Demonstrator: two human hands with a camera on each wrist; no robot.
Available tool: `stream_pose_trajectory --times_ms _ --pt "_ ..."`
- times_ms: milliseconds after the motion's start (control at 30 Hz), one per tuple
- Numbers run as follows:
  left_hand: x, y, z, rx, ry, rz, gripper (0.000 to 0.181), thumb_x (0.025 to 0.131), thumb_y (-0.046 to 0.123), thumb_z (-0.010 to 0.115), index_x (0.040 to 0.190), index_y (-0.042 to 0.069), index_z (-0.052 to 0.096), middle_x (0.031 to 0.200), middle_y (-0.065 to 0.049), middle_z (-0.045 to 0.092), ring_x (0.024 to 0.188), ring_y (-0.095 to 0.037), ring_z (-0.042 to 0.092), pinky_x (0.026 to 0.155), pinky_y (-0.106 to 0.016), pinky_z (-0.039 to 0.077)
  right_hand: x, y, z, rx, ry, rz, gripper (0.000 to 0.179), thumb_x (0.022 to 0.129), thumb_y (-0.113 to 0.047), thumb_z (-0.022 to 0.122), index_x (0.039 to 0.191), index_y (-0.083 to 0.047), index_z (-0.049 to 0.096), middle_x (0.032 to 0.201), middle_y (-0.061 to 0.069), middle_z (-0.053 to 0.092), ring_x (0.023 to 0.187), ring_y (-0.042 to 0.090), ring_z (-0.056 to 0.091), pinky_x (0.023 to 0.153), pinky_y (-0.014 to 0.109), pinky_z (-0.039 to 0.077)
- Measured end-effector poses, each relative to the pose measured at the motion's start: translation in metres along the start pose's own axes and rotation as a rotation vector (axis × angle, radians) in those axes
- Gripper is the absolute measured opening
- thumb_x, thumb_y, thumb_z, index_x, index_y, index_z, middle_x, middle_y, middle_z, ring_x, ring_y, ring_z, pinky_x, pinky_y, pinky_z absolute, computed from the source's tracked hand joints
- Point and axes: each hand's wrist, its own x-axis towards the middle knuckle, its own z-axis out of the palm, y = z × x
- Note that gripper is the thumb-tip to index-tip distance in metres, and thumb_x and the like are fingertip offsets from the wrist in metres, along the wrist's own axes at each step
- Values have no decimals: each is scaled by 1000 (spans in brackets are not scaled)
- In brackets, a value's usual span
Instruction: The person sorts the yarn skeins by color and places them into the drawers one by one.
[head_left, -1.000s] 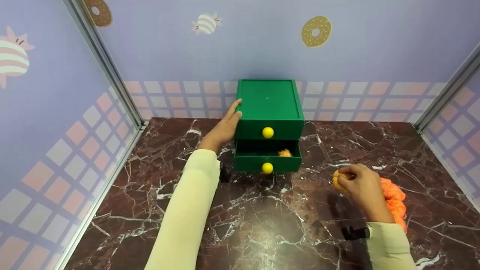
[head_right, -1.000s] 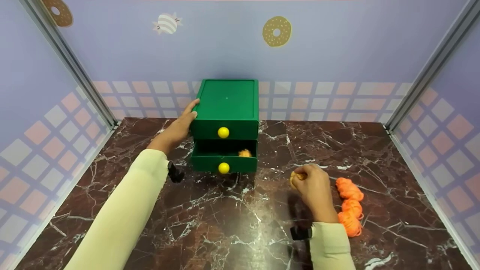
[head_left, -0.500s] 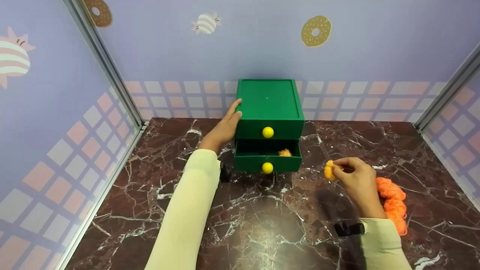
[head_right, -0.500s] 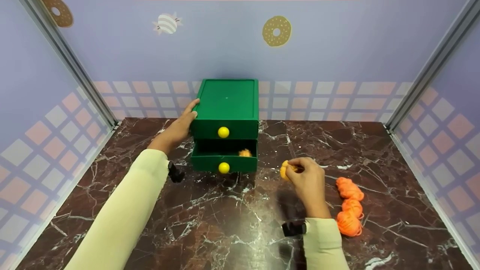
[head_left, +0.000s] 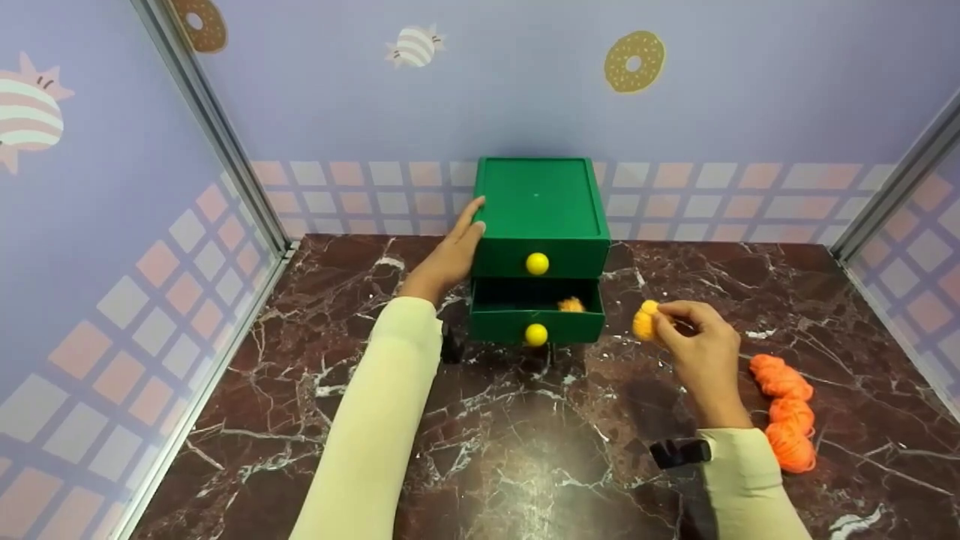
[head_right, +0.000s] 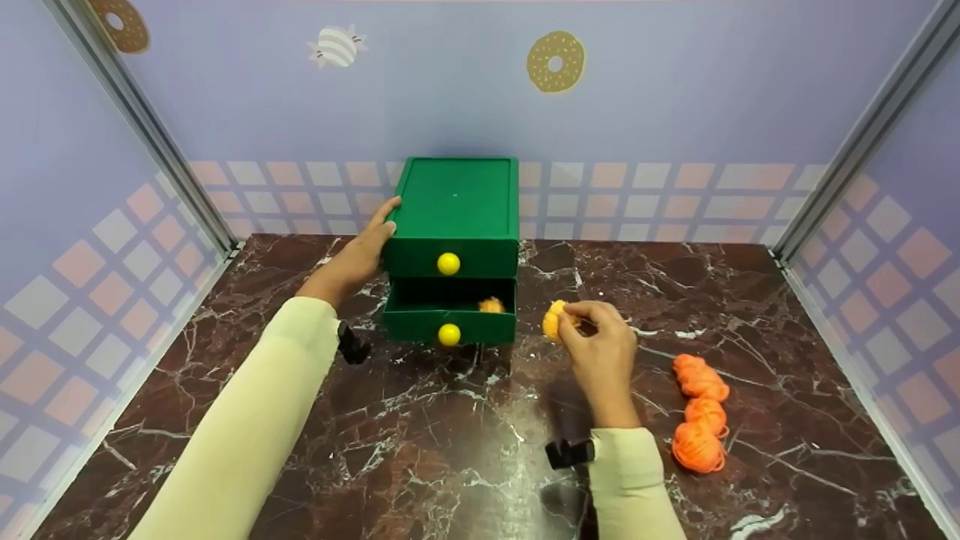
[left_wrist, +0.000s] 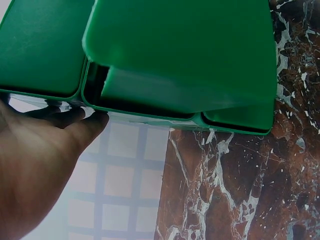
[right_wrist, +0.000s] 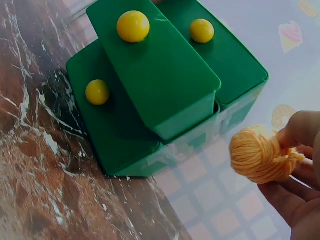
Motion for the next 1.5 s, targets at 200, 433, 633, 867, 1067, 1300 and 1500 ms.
stream_pose_trajectory --times_ms 200,433,633,867,1067,1300,1500 --pt "1 0 0 14 2 11 50 104 50 25 151 52 9 164 4 10 151 -28 11 120 -53 13 0 -4 6 106 32 4 9 84 -7 74 92 -3 76 97 8 70 84 -2 63 77 11 52" --pt "-1 0 0 -17 -11 -16 49 104 52 26 149 57 8 164 7 6 151 -25 6 120 -54 12 0 -10 13 186 64 14 10 84 -7 75 92 -1 76 95 1 67 86 2 64 79 12 52" --pt "-2 0 0 -32 -11 -14 48 104 50 27 149 56 9 164 7 6 151 -24 7 120 -52 12 2 -16 17 238 102 -2 11 84 -7 75 93 -1 75 94 0 66 88 4 64 81 15 53" --pt "0 1 0 -23 -4 -14 49 104 49 26 150 54 10 164 7 6 151 -24 7 120 -52 12 4 -24 26 281 132 -14 13 82 -5 76 93 1 75 95 4 65 87 5 61 80 13 52" --pt "-1 1 0 7 -8 -17 48 104 51 25 149 56 8 164 8 7 151 -25 9 120 -53 13 -1 -43 32 290 148 -5 12 82 1 74 91 9 72 91 3 62 85 7 61 80 14 53" --pt "0 0 0 -12 -13 -7 48 104 51 25 149 57 9 164 8 6 151 -24 7 120 -52 12 -5 -57 41 313 148 3 12 83 1 73 90 10 70 90 6 60 84 4 61 80 14 53" --pt "0 0 0 -42 -25 -18 48 104 50 26 148 58 8 164 8 3 152 -24 4 120 -53 12 -8 -62 50 270 167 -16 10 81 1 74 84 9 69 86 8 60 81 12 61 76 19 55"
